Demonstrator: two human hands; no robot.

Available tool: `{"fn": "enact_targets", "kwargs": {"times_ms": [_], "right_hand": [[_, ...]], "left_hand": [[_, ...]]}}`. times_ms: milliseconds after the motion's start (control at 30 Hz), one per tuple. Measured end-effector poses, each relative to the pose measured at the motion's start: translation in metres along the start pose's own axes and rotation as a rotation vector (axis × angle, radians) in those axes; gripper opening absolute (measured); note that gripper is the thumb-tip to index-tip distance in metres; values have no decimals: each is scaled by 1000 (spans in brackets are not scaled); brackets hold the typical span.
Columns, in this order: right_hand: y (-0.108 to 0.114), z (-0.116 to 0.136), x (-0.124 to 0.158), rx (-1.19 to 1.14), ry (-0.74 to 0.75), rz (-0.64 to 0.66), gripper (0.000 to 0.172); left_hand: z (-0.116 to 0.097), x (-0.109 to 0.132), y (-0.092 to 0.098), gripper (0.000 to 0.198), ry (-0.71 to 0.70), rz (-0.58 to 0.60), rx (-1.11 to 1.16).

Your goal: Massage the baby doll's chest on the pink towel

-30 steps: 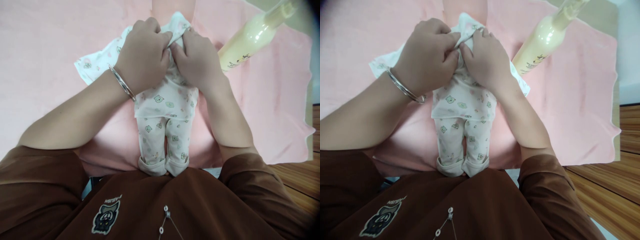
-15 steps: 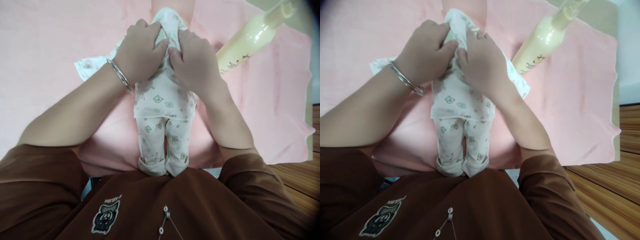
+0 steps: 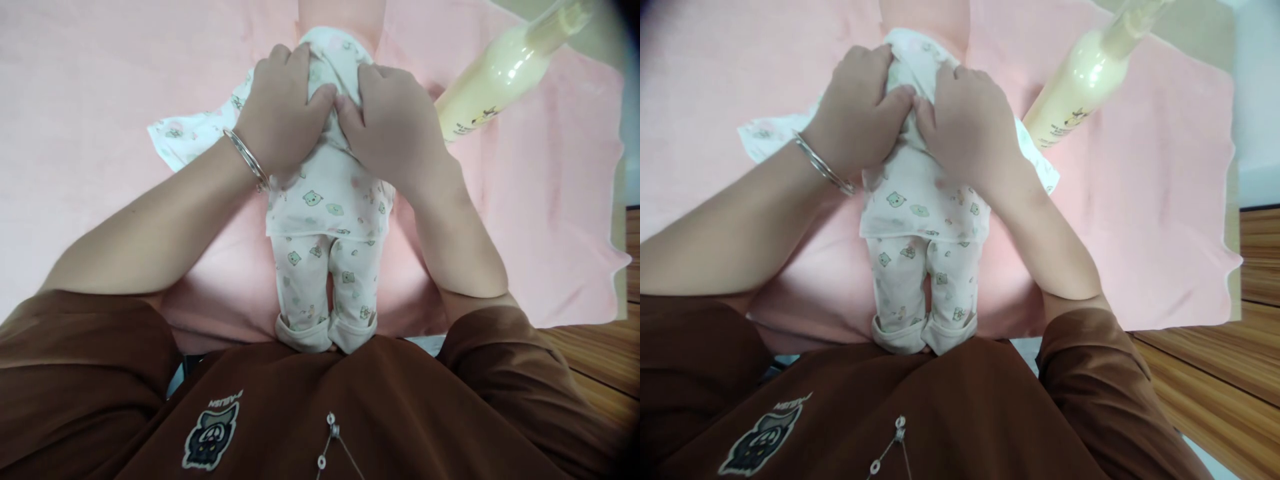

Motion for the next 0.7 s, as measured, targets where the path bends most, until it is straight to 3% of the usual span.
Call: {"fn": "enact_targets", "kwargs": {"times_ms": [133,267,467,600,700], "right_hand": [[5,16,10,44,47,-9,41],[3,15,10,79,59,-38,43],[-2,-3,-5,-59,5,-54,34],[-3,-25,-17,-168,-24,-20,40],[0,-28,-16,-178,-26,23,41]], "left_hand": [[4,-2,-13,35,73,-32,-40],[4,-1,-15,46,52,-26,-54],[-13,13,12,21,45,-89,-179],[-27,31,34,23,-153,-136,-190],[-27,33,36,28,-202,-126,-179]]}}
Point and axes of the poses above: each hand's wrist, its own x-axis away from the middle knuckle, its own y-axis out of the back of the hand, z = x × y, the point moved 2 cm from there along -x, towards the middle knuckle, and after that the axes turned 13 degrees about -x, right-handed, at the moved point
